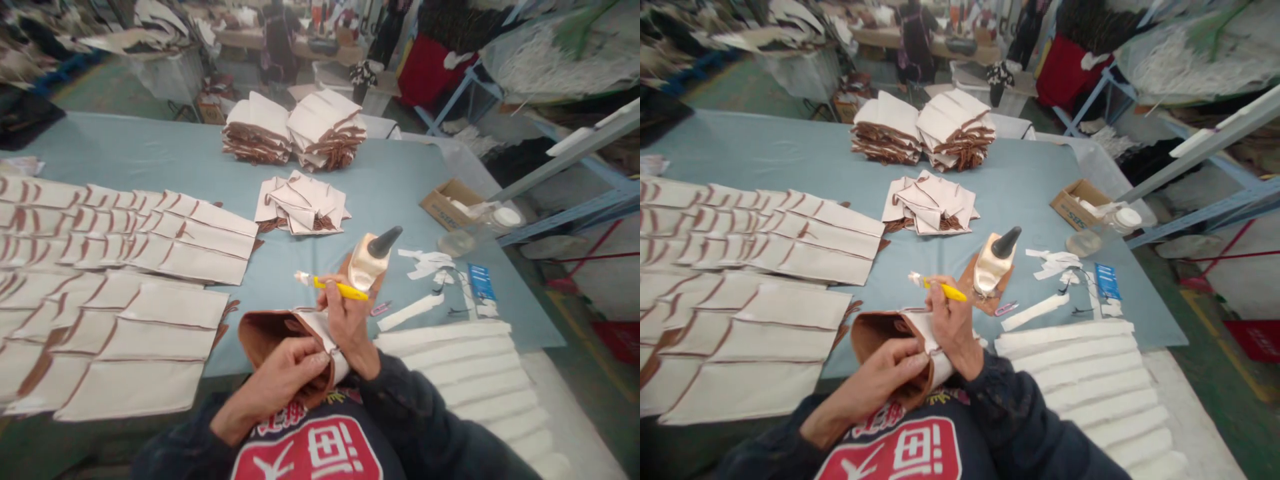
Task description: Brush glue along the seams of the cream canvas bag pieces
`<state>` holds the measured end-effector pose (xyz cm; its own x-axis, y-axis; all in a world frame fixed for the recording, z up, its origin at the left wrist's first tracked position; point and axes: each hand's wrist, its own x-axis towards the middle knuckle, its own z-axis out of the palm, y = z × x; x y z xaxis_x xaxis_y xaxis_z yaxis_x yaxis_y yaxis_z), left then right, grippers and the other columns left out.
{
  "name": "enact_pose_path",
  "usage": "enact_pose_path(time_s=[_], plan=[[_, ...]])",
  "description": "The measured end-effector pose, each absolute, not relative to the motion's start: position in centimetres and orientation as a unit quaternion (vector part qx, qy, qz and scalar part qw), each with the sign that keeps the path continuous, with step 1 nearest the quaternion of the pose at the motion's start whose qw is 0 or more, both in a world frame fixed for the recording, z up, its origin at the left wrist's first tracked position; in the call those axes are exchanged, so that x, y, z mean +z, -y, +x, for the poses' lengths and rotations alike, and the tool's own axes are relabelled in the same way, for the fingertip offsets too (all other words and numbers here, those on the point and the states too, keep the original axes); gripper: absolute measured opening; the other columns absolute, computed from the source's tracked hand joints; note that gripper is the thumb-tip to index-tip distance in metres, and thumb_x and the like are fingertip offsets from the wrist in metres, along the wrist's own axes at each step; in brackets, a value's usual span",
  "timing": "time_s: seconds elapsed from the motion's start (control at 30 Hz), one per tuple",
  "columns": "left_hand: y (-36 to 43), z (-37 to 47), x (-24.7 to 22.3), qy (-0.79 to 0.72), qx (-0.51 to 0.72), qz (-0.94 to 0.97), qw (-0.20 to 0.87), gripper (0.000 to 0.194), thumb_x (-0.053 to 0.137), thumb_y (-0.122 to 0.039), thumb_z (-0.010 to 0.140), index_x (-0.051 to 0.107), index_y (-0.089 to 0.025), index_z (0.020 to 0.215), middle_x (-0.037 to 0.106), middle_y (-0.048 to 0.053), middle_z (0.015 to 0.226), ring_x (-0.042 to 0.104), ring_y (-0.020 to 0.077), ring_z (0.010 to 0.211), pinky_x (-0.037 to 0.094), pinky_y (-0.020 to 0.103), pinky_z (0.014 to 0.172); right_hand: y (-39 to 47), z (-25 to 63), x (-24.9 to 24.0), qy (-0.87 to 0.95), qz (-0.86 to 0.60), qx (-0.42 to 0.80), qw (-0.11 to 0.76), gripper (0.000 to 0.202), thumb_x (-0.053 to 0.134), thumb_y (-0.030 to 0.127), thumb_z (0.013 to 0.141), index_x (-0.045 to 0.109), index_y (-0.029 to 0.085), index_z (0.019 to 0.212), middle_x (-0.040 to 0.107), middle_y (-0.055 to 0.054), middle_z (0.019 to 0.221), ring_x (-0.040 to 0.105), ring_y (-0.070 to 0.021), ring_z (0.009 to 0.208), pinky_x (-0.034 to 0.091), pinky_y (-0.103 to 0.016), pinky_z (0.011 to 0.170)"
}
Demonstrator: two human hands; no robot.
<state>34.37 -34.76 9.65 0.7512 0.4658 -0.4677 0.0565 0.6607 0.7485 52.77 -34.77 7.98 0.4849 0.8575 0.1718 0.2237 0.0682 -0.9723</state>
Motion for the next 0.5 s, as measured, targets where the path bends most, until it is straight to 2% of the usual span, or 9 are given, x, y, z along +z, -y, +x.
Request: enact_pose_path(time_s=[0.07, 0.13, 0.17, 0.23, 0.3, 0.33, 0.37, 0.43, 0.5], plan=[[35.3, 35.3, 9.1, -0.332, 0.141, 0.390, 0.847, 0.054, 0.063, -0.068, 0.094, 0.077, -0.017, 0.102, 0.077, 0.009, 0.096, 0.071, 0.0242, 0.093, 0.055, 0.033, 0.081, 34.8, 52.7, 6.5, 0.372, -0.645, 0.272, 0.610, 0.047, 0.037, 0.056, 0.108, 0.065, 0.019, 0.099, 0.062, 0.004, 0.063, 0.061, -0.0116, 0.048, 0.051, -0.023, 0.050], [35.1, 36.1, 9.4, -0.308, 0.132, 0.456, 0.825, 0.044, 0.064, -0.059, 0.095, 0.076, -0.019, 0.111, 0.077, 0.012, 0.117, 0.068, 0.0281, 0.115, 0.053, 0.038, 0.098, 34.2, 52.8, 5.8, 0.349, -0.648, 0.278, 0.618, 0.047, 0.038, 0.058, 0.107, 0.064, 0.020, 0.103, 0.063, 0.004, 0.067, 0.063, -0.0110, 0.050, 0.052, -0.022, 0.050], [34.9, 36.4, 9.7, -0.292, 0.117, 0.479, 0.820, 0.040, 0.070, -0.051, 0.092, 0.074, -0.019, 0.114, 0.076, 0.012, 0.121, 0.067, 0.0284, 0.118, 0.052, 0.039, 0.100, 33.7, 52.9, 5.8, 0.338, -0.646, 0.285, 0.623, 0.046, 0.041, 0.059, 0.106, 0.065, 0.020, 0.104, 0.063, 0.005, 0.068, 0.063, -0.0106, 0.051, 0.052, -0.021, 0.051], [34.7, 37.2, 10.3, -0.291, 0.094, 0.501, 0.810, 0.043, 0.077, -0.035, 0.084, 0.069, -0.017, 0.122, 0.076, 0.011, 0.118, 0.070, 0.0267, 0.112, 0.054, 0.038, 0.098, 32.4, 52.9, 5.9, 0.322, -0.637, 0.300, 0.633, 0.045, 0.048, 0.062, 0.104, 0.066, 0.020, 0.104, 0.064, 0.005, 0.069, 0.062, -0.0096, 0.050, 0.051, -0.020, 0.050], [34.9, 37.9, 10.4, -0.328, 0.094, 0.523, 0.781, 0.054, 0.072, -0.024, 0.081, 0.061, -0.016, 0.134, 0.077, 0.010, 0.113, 0.072, 0.0233, 0.099, 0.056, 0.034, 0.088, 31.2, 53.0, 5.8, 0.305, -0.630, 0.309, 0.644, 0.046, 0.048, 0.063, 0.103, 0.066, 0.020, 0.103, 0.063, 0.005, 0.068, 0.061, -0.0089, 0.050, 0.050, -0.019, 0.049], [35.1, 38.2, 10.1, -0.345, 0.097, 0.546, 0.757, 0.053, 0.067, -0.021, 0.082, 0.060, -0.015, 0.135, 0.077, 0.010, 0.111, 0.072, 0.0222, 0.095, 0.056, 0.032, 0.083, 30.8, 53.2, 5.6, 0.297, -0.628, 0.311, 0.648, 0.047, 0.047, 0.063, 0.103, 0.066, 0.020, 0.102, 0.062, 0.005, 0.067, 0.060, -0.0087, 0.049, 0.050, -0.019, 0.049], [35.3, 38.4, 9.8, -0.356, 0.099, 0.574, 0.731, 0.048, 0.062, -0.019, 0.084, 0.063, -0.014, 0.131, 0.077, 0.009, 0.107, 0.071, 0.0215, 0.091, 0.055, 0.031, 0.079, 30.5, 53.4, 5.3, 0.290, -0.628, 0.311, 0.651, 0.048, 0.044, 0.063, 0.104, 0.065, 0.020, 0.102, 0.062, 0.005, 0.067, 0.060, -0.0087, 0.049, 0.049, -0.019, 0.048], [35.4, 38.3, 9.2, -0.363, 0.099, 0.622, 0.687, 0.032, 0.056, -0.017, 0.085, 0.073, -0.013, 0.112, 0.077, 0.007, 0.094, 0.069, 0.0209, 0.083, 0.051, 0.030, 0.075, 30.6, 54.1, 4.5, 0.293, -0.629, 0.310, 0.650, 0.050, 0.039, 0.063, 0.105, 0.063, 0.019, 0.104, 0.062, 0.005, 0.066, 0.059, -0.0089, 0.047, 0.050, -0.019, 0.047], [34.9, 37.7, 8.8, -0.377, 0.114, 0.638, 0.662, 0.026, 0.053, -0.019, 0.087, 0.077, -0.014, 0.096, 0.076, 0.005, 0.088, 0.067, 0.0211, 0.082, 0.050, 0.030, 0.076, 31.3, 54.8, 3.8, 0.315, -0.624, 0.308, 0.645, 0.049, 0.036, 0.061, 0.107, 0.061, 0.019, 0.106, 0.062, 0.005, 0.065, 0.059, -0.0096, 0.046, 0.050, -0.020, 0.047]])
